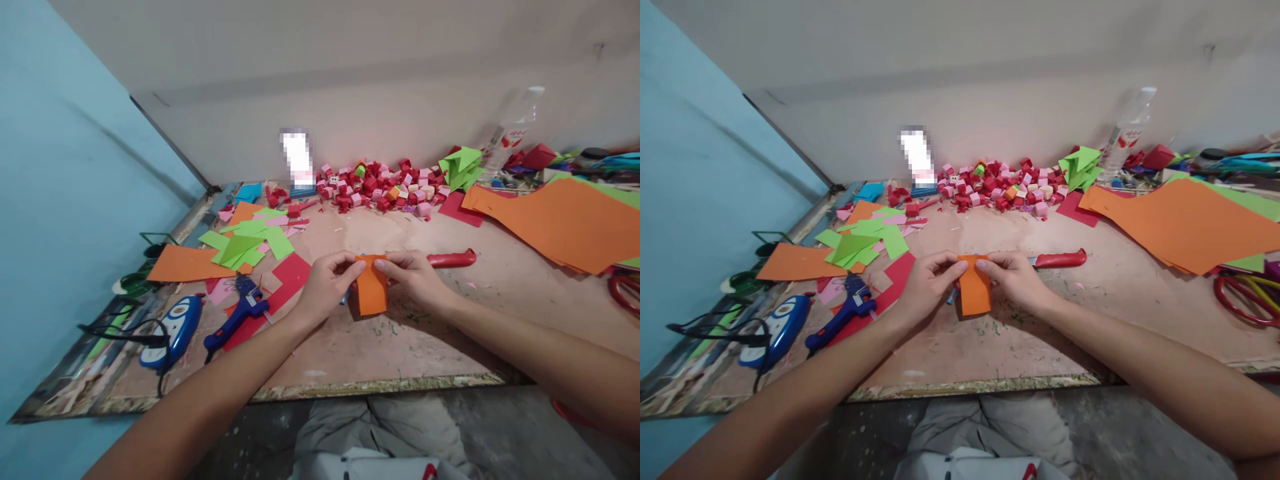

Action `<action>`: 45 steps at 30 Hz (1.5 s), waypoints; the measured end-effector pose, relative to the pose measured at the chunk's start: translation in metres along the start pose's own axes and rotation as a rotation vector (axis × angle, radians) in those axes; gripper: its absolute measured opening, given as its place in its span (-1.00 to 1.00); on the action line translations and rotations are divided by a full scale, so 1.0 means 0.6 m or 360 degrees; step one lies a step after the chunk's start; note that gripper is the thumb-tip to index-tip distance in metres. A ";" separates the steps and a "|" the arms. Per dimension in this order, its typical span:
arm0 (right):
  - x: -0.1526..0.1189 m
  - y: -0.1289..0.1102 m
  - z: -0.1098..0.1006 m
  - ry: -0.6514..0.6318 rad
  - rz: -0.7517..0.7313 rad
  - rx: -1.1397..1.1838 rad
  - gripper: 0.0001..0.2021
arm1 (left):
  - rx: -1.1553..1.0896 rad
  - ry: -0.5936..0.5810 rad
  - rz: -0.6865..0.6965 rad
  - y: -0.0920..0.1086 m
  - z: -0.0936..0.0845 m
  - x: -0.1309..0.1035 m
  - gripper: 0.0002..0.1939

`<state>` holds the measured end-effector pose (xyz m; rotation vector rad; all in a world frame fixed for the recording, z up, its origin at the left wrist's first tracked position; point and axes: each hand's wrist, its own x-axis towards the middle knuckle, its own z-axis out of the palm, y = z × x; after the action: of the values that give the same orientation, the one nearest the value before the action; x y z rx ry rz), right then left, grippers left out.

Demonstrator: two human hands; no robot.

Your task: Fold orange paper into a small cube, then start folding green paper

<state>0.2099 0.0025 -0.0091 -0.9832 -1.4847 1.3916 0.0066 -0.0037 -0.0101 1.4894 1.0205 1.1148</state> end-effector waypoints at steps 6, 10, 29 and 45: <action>-0.002 -0.004 0.001 -0.0028 0.0099 -0.0017 -0.63 | 0.0040 0.0059 0.0032 0.004 0.002 0.000 -0.73; -0.002 -0.005 0.002 -0.0115 0.0144 -0.0091 -0.55 | 0.0058 -0.0020 -0.0059 0.003 -0.001 0.000 -0.76; -0.003 -0.002 0.000 -0.0328 0.0034 -0.0267 -0.59 | -0.0073 0.0438 0.0018 0.004 -0.009 0.013 -0.80; 0.003 -0.003 -0.007 0.0125 -0.0043 -0.0224 -0.67 | -0.0217 0.0897 0.0031 -0.007 -0.055 0.047 -0.73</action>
<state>0.2131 0.0055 -0.0073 -1.0885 -1.5475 1.2285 -0.0193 0.0310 -0.0063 1.0963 1.2754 1.6348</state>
